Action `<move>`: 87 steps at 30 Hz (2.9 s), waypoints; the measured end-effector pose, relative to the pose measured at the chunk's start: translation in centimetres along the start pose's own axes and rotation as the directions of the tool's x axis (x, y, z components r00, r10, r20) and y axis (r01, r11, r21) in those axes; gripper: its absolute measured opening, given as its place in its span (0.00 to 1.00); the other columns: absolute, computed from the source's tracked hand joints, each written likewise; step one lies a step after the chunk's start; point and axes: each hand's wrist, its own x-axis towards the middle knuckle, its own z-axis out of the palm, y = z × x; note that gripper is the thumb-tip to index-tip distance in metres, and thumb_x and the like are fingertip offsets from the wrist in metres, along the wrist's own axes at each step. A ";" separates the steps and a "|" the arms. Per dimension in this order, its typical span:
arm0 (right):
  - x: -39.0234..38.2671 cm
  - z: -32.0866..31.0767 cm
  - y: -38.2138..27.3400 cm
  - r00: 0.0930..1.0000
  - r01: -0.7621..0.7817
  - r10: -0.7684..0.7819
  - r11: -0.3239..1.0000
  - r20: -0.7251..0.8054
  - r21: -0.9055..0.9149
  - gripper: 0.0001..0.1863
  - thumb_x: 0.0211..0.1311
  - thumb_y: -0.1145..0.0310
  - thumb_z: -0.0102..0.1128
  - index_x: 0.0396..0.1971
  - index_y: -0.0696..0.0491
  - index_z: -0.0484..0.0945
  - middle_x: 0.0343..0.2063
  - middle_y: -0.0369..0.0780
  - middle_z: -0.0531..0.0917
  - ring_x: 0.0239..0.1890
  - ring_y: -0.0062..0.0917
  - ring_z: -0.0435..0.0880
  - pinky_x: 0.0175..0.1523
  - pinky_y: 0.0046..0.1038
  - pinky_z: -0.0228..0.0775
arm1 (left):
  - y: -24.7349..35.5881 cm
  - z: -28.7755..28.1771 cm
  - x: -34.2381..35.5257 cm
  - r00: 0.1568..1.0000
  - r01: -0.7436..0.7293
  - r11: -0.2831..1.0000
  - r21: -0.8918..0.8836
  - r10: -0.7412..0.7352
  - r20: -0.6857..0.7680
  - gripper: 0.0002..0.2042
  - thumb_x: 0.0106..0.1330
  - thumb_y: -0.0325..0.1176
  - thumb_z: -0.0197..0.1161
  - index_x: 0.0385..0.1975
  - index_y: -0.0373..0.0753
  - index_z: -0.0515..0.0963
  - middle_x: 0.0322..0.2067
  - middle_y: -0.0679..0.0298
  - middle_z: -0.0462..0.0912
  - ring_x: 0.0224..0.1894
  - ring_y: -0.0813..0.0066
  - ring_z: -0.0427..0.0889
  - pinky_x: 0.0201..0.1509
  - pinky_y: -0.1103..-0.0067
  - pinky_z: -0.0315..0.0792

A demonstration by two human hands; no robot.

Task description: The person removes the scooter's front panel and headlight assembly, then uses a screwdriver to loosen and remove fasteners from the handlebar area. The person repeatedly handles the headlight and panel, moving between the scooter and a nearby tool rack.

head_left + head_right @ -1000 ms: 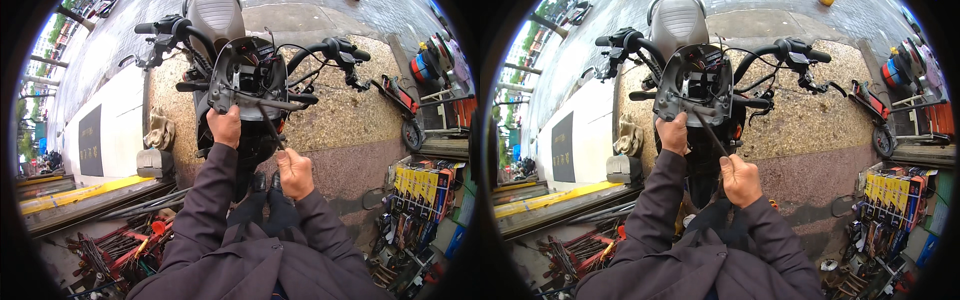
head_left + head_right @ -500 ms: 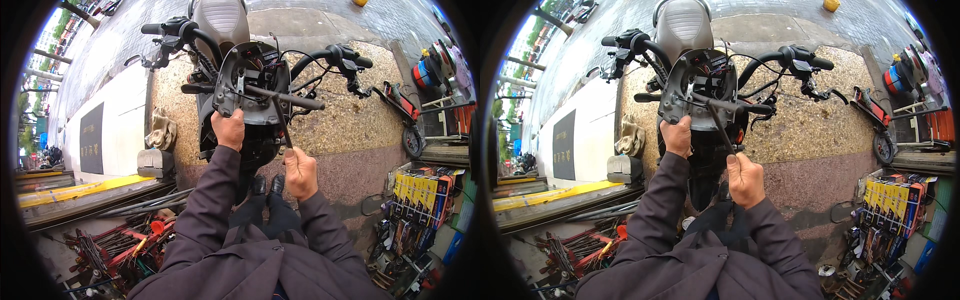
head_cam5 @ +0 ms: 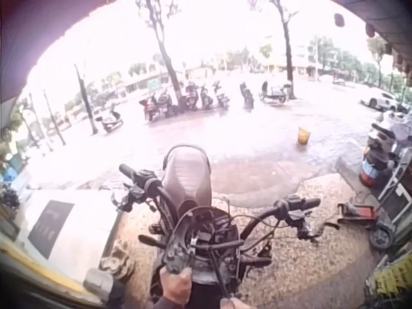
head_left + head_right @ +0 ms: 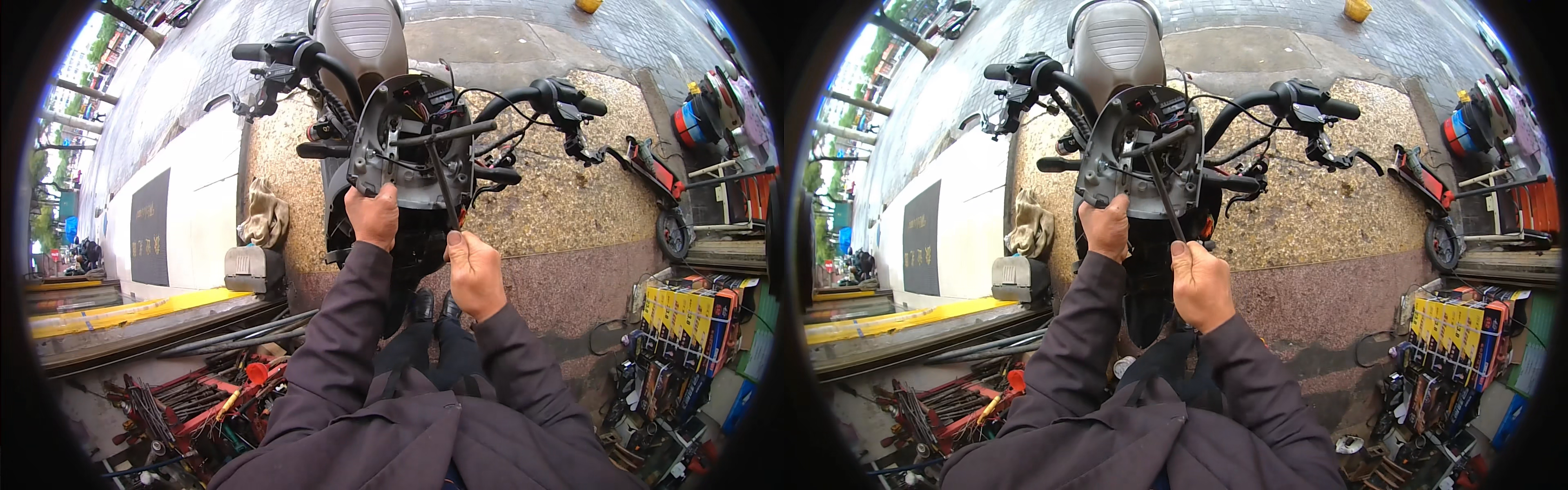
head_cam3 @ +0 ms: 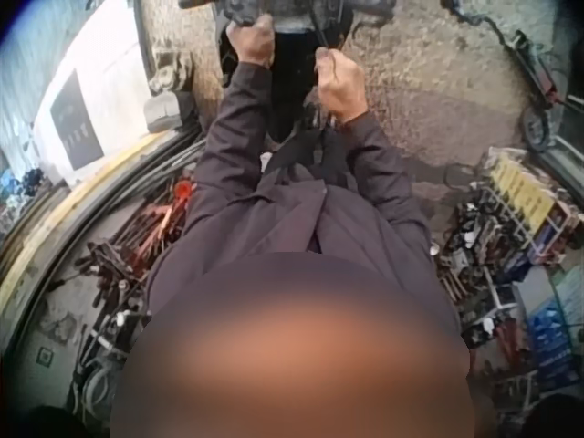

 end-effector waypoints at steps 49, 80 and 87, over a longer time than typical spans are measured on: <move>-10.0 5.7 -3.0 0.822 0.139 -0.311 0.922 0.477 0.362 0.13 0.76 0.64 0.49 0.35 0.56 0.78 0.21 0.28 0.71 0.22 0.11 0.67 0.28 0.17 0.58 | 9.1 -18.8 -18.5 0.982 0.138 0.988 0.061 -0.129 -0.136 0.13 0.71 0.39 0.56 0.29 0.35 0.76 0.21 0.68 0.77 0.25 0.82 0.73 0.31 0.80 0.69; -39.6 58.6 -33.0 -0.238 0.372 -0.705 0.570 0.668 0.733 0.10 0.70 0.70 0.57 0.42 0.61 0.80 0.23 0.36 0.82 0.26 0.17 0.80 0.32 0.22 0.72 | 8.7 -49.7 -57.4 0.127 0.141 0.981 -0.132 -0.151 -0.980 0.12 0.66 0.37 0.59 0.27 0.34 0.78 0.19 0.65 0.79 0.24 0.79 0.76 0.30 0.79 0.68; -40.7 61.7 -28.6 -0.240 0.663 -0.688 0.399 0.685 0.634 0.12 0.60 0.62 0.63 0.29 0.58 0.84 0.25 0.51 0.84 0.31 0.46 0.85 0.35 0.40 0.74 | 8.8 -47.5 -56.1 0.110 0.053 0.989 -0.138 -0.143 -0.984 0.14 0.69 0.41 0.60 0.33 0.34 0.78 0.24 0.66 0.78 0.28 0.79 0.75 0.33 0.77 0.69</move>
